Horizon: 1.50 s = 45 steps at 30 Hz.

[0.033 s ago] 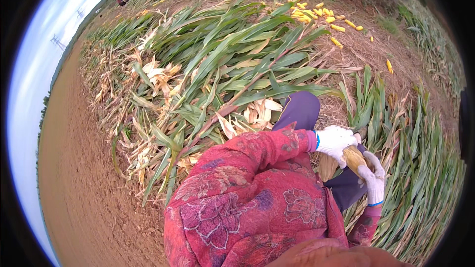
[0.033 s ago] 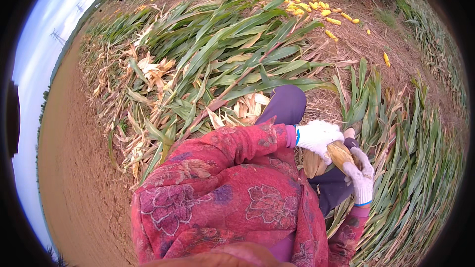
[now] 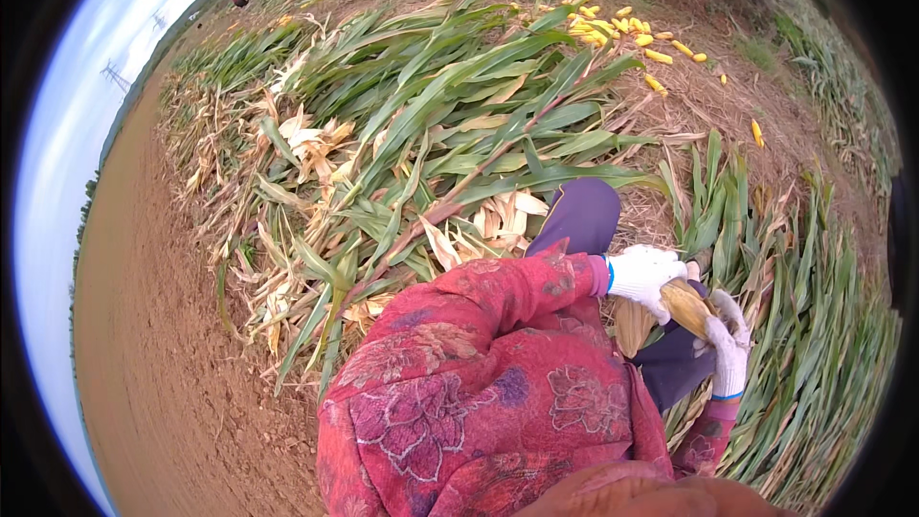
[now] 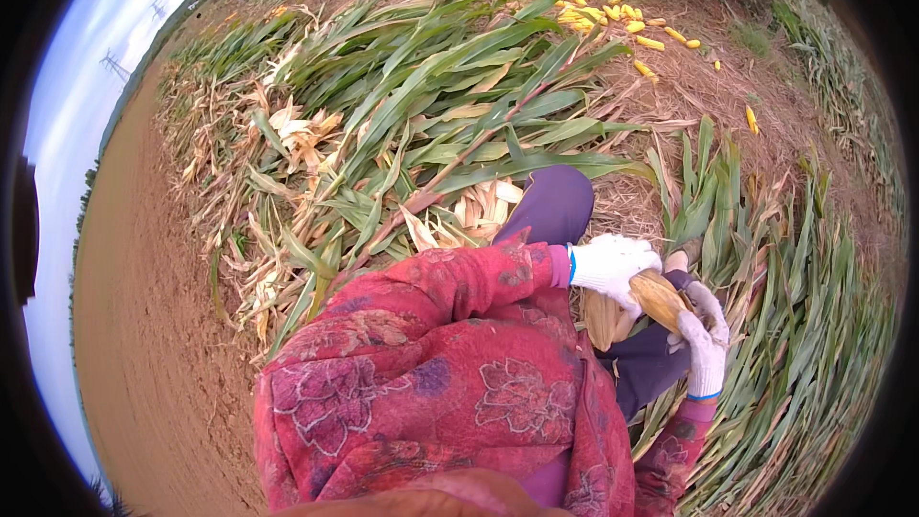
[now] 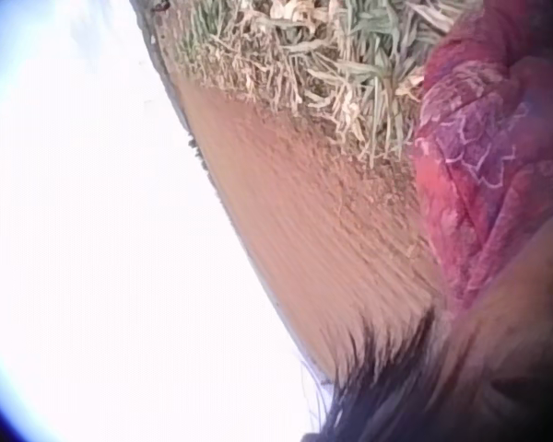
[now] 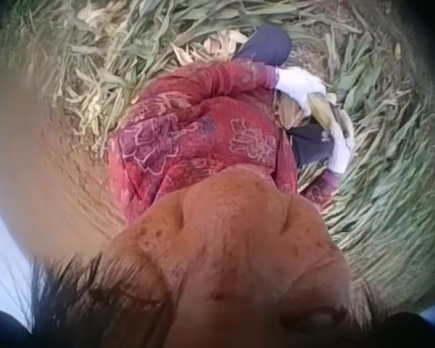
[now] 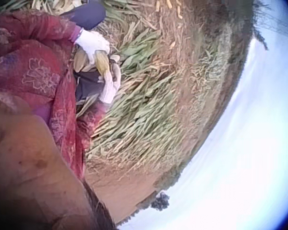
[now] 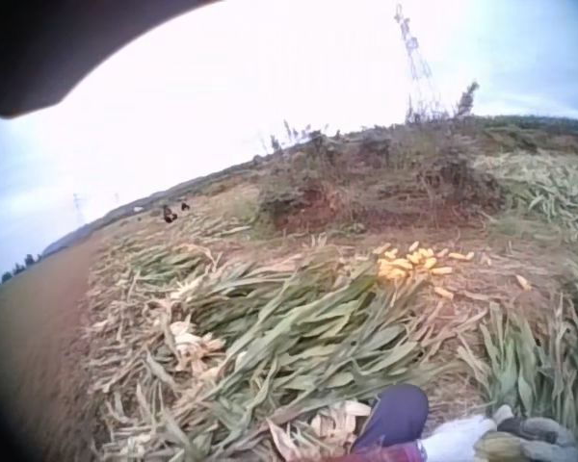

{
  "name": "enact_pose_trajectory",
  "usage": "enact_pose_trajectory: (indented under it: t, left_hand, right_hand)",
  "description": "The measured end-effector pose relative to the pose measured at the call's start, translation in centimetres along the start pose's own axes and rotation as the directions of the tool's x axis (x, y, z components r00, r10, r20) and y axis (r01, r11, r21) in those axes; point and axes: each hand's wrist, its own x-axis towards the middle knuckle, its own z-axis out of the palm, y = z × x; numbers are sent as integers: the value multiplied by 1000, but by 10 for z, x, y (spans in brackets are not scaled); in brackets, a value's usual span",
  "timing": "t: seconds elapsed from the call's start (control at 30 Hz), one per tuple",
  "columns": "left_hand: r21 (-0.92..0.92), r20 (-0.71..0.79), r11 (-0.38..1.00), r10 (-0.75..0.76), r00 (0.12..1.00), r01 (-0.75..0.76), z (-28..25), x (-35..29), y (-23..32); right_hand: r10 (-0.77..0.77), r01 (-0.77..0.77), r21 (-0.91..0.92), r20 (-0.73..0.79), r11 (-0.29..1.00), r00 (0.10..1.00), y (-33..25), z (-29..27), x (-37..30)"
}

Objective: The person sits on the ground in a cornfield and repeatedly shucks corn cobs by hand, removing the husks and silk. The shucked cobs are placed in a growing pile nearby.

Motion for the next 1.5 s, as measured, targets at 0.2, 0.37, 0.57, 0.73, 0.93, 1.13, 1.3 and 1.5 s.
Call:
enact_pose_trajectory:
  t: [0.2,0.37,0.57,0.73,0.93,1.13,1.3,1.5]
  left_hand:
    - [-303,-179,935,-245,953,184,32,-11,-37]
    - [-429,-112,840,-413,904,331,24,-13,-38]
    - [-373,-170,861,-430,886,346,34,-3,-44]
    - [-347,-176,874,-418,891,341,38,-1,-46]
    - [-313,-175,886,-407,896,341,41,-2,-47]
    - [-322,-150,878,-418,896,355,37,-6,-47]
    - [-355,-108,845,-461,881,400,36,-7,-47]
    - [-475,-120,803,-465,877,360,50,-4,-69]
  right_hand:
    - [-180,210,182,-169,960,969,78,19,50]
    - [-152,224,229,-293,947,944,50,60,78]
    - [-176,229,110,-357,967,917,40,60,89]
    - [-181,230,75,-406,970,896,37,59,92]
    - [-148,144,-39,-369,989,918,30,52,102]
    - [-141,179,91,-322,979,936,31,58,105]
    - [-499,371,-393,-301,841,813,33,75,99]
    - [-523,402,-452,-180,796,833,46,97,74]
